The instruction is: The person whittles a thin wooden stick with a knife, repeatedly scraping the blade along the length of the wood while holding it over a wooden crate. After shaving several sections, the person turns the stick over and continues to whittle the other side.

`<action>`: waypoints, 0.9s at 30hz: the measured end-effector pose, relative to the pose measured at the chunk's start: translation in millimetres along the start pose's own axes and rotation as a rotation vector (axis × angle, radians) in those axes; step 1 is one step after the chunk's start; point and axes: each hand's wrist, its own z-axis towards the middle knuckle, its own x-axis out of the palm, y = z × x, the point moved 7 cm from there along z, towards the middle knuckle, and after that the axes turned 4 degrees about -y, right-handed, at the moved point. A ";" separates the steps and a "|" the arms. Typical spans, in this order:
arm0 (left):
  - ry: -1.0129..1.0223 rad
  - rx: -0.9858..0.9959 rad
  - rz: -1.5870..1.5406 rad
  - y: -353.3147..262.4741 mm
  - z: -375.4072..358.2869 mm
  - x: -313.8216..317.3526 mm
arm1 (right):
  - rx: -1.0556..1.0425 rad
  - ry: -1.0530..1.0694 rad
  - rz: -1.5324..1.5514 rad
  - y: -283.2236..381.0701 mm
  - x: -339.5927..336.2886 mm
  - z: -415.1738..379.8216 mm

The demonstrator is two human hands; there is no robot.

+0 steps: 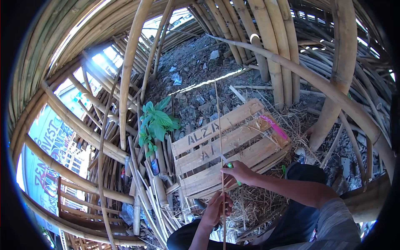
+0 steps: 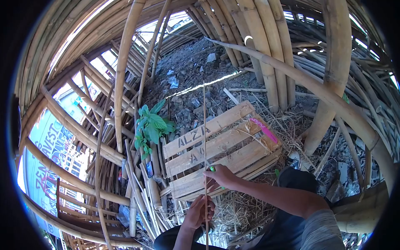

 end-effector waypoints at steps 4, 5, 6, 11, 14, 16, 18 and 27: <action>-0.029 -0.047 -0.138 1.4 -0.2 1.0 | 0.037 -0.037 -0.344 11.2 2.7 -14.1; -0.044 -0.037 -0.113 0.5 0.7 -2.5 | -0.106 -0.053 -0.543 17.0 -0.1 -9.9; -0.060 -0.029 -0.088 0.2 1.0 -5.4 | -0.251 -0.067 -0.738 23.8 0.8 -9.7; -0.078 -0.027 -0.068 5.1 4.7 -7.0 | -0.214 -0.075 -1.089 2.5 -12.8 -0.8; 0.000 -0.138 -0.191 30.6 12.7 -8.4 | -0.181 -0.048 -1.232 -13.1 -21.6 -1.7; -0.003 -0.163 -0.178 40.5 13.5 -2.0 | -0.031 0.068 -1.294 -35.0 -29.7 0.3; 0.007 -0.169 -0.254 54.7 16.3 -1.3 | -0.112 0.064 -1.359 -41.1 -32.0 -3.3; 0.067 -0.277 -0.482 63.9 16.4 0.0 | -0.136 0.038 -1.347 -48.8 -26.0 -5.8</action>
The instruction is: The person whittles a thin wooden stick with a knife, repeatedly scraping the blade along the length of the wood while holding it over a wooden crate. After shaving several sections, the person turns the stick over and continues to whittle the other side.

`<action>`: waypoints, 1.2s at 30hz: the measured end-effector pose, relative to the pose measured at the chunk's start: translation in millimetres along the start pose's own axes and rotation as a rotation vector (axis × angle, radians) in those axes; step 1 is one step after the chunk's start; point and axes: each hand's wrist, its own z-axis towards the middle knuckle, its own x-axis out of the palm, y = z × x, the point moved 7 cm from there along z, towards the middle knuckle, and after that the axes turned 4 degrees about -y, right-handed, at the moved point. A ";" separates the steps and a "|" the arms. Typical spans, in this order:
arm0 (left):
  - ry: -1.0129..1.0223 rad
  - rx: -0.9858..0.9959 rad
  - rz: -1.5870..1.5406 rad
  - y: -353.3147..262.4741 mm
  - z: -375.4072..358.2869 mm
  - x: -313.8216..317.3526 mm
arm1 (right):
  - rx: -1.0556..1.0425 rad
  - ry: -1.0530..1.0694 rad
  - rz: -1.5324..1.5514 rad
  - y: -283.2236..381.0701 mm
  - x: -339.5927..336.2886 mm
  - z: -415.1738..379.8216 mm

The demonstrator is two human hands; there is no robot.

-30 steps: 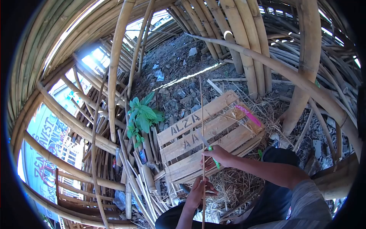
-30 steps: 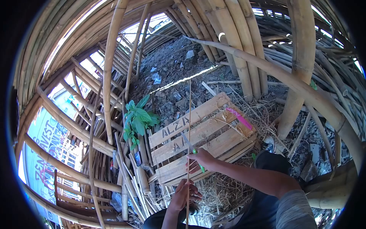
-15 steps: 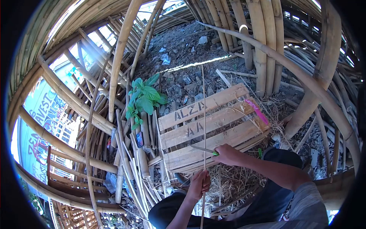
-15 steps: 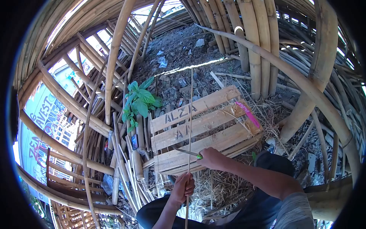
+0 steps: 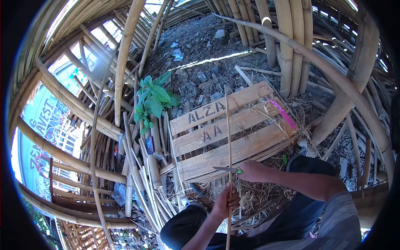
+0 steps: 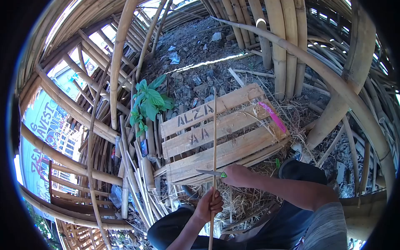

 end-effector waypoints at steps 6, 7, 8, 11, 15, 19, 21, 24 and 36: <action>0.003 -0.069 0.032 0.0 -0.2 0.8 | -0.039 0.018 -0.061 8.6 -1.5 -1.8; -0.001 -0.074 0.045 1.3 0.1 0.1 | -0.049 0.007 -0.069 8.6 0.8 -2.9; -0.004 -0.078 0.042 2.0 -0.4 1.4 | -0.046 0.011 -0.067 7.9 4.4 -3.6; -0.057 -0.046 0.103 2.3 -1.2 1.6 | -0.054 -0.013 -0.094 9.3 7.6 -4.7; -0.131 0.020 0.193 3.8 0.5 -6.4 | -0.012 -0.109 -0.214 -0.9 -12.1 10.2; -0.129 0.077 0.238 4.1 1.3 -3.7 | 0.080 -0.291 -0.260 -29.3 -49.1 32.4; -0.135 0.084 0.251 1.2 -1.5 -1.9 | 0.099 -0.292 -0.238 -26.1 -44.1 31.1; -0.128 0.091 0.241 -0.9 -1.6 -2.8 | -0.018 -0.107 -0.225 0.3 -19.2 15.4; -0.144 0.024 0.199 4.8 -5.4 5.1 | 0.198 -0.276 -0.224 -49.9 -62.4 32.2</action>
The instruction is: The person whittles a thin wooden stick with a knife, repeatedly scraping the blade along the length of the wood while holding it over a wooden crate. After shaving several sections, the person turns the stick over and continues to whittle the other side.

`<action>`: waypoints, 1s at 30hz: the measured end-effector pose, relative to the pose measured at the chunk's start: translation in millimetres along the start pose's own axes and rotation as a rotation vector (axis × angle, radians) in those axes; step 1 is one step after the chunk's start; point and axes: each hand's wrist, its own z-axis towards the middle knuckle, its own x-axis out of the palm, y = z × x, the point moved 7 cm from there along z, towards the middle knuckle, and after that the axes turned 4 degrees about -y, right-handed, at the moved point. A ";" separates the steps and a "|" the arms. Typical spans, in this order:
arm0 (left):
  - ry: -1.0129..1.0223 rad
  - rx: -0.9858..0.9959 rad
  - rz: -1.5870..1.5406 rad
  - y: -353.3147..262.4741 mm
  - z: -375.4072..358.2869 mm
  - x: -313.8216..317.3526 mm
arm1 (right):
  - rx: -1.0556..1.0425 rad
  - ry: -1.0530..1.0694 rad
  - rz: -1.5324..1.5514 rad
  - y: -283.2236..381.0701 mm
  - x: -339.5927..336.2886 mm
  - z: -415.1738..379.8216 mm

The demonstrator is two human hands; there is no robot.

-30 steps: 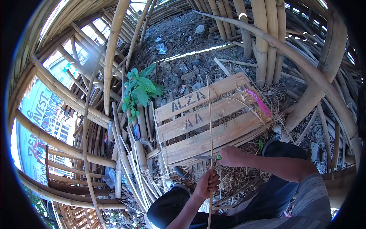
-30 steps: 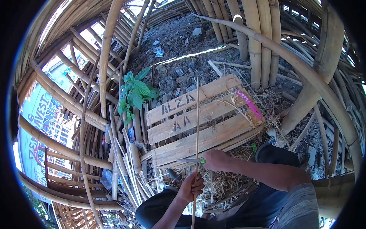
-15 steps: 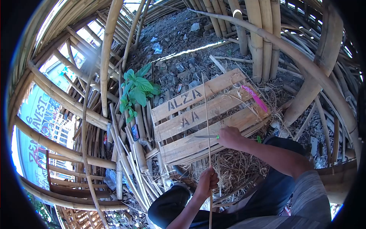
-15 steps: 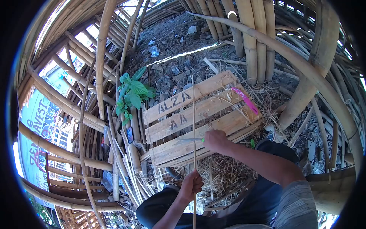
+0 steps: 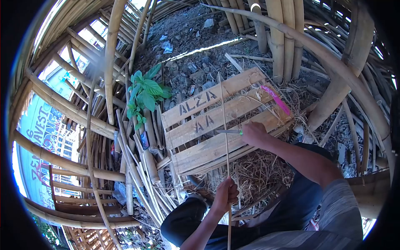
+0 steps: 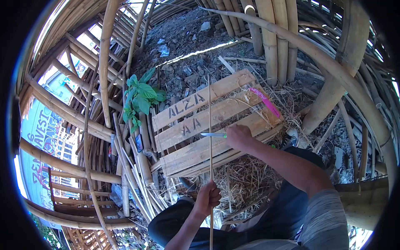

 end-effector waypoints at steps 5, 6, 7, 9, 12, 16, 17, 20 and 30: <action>-0.013 0.027 0.002 -3.0 2.3 -5.9 | -0.180 0.288 -0.047 55.2 29.3 -49.6; 0.002 0.028 -0.003 -1.2 2.5 -6.7 | -0.253 0.305 -0.022 66.0 34.5 -59.6; 0.018 0.026 -0.006 0.2 3.2 -7.0 | -0.323 0.321 0.003 73.1 37.5 -64.9; -0.013 0.030 0.015 2.1 5.6 -10.4 | -0.252 0.202 -0.054 52.3 31.6 -39.4; -0.039 0.031 0.043 2.7 7.7 -5.9 | -0.098 0.008 -0.064 10.5 8.4 2.3; -0.033 0.027 0.055 1.9 9.6 -7.5 | -0.229 0.081 -0.045 13.6 46.6 -0.8; -0.035 0.024 0.064 0.8 9.9 -8.6 | -0.224 0.140 -0.018 30.0 49.9 -16.0; 0.001 -0.020 0.000 2.8 7.7 -10.1 | -0.326 0.188 0.000 69.4 35.2 -53.0; 0.066 -0.104 -0.029 11.5 -4.0 7.5 | 0.067 0.057 -0.028 -13.1 -11.1 9.6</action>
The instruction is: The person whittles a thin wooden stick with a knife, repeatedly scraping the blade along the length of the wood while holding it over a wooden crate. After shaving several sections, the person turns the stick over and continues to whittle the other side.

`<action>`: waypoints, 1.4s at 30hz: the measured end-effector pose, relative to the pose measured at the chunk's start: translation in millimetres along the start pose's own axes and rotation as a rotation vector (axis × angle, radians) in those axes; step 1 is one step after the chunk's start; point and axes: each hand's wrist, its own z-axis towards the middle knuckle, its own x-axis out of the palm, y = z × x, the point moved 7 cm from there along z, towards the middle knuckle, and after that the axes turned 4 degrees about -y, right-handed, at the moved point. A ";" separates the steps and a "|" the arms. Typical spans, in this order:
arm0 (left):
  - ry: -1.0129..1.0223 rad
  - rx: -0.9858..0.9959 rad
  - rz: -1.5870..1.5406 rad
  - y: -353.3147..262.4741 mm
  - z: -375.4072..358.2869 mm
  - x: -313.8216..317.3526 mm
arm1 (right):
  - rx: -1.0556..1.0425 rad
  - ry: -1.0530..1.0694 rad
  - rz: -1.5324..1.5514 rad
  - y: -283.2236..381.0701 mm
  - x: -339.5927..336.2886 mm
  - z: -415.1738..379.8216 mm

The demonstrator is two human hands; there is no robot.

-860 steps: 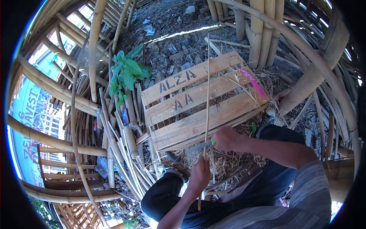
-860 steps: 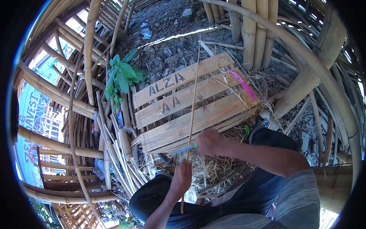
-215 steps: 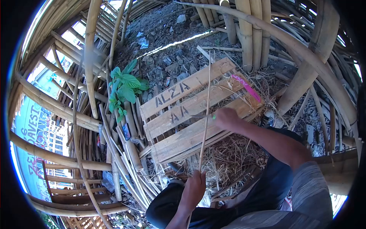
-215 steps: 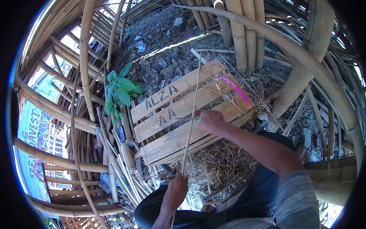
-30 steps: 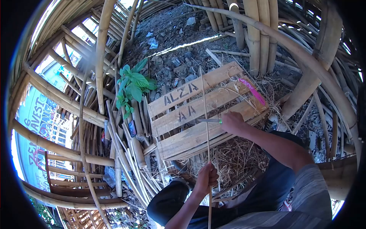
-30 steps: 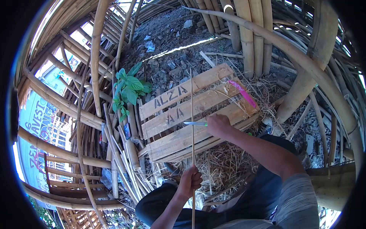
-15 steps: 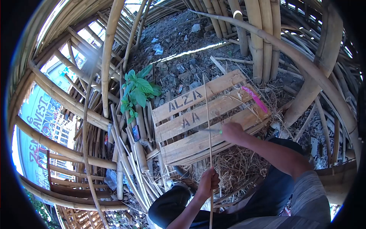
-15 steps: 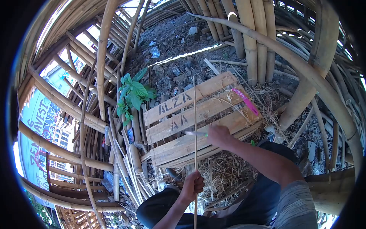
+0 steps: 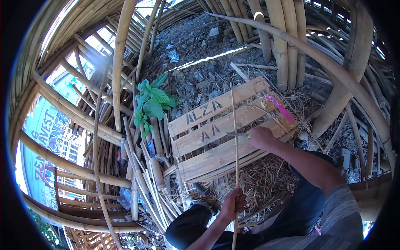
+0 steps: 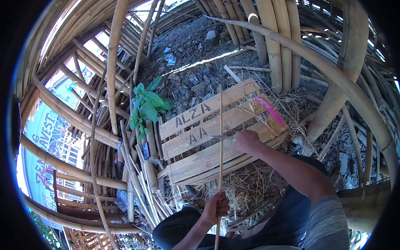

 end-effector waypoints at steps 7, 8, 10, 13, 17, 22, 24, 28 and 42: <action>-0.013 0.002 -0.061 -2.9 -0.3 -10.3 | -0.349 0.249 -0.032 61.3 52.8 -51.5; -0.018 0.010 -0.053 -1.5 0.1 -10.3 | -0.404 0.210 -0.046 62.2 47.6 -50.4; -0.029 0.004 -0.055 -2.5 0.3 -8.2 | -0.285 0.117 -0.026 36.7 35.3 -19.8; -0.023 0.016 -0.039 -12.1 -1.0 -5.3 | -0.152 0.002 0.038 23.0 23.9 -7.7; -0.003 0.021 -0.044 -17.2 -2.3 -9.4 | -0.278 0.070 0.017 63.4 38.8 -38.1; -0.033 0.034 0.038 -9.1 -2.3 -9.8 | -0.252 0.080 -0.006 47.6 37.7 -26.2; -0.010 0.036 0.030 -9.2 0.1 -6.6 | -0.101 -0.002 0.027 23.9 22.4 -9.4; -0.048 0.017 0.011 -18.3 -6.0 -0.9 | -0.205 0.040 -0.009 45.2 26.5 -29.4; -0.087 0.079 0.085 -22.2 -4.5 -9.3 | -0.350 0.153 -0.008 73.8 34.5 -57.5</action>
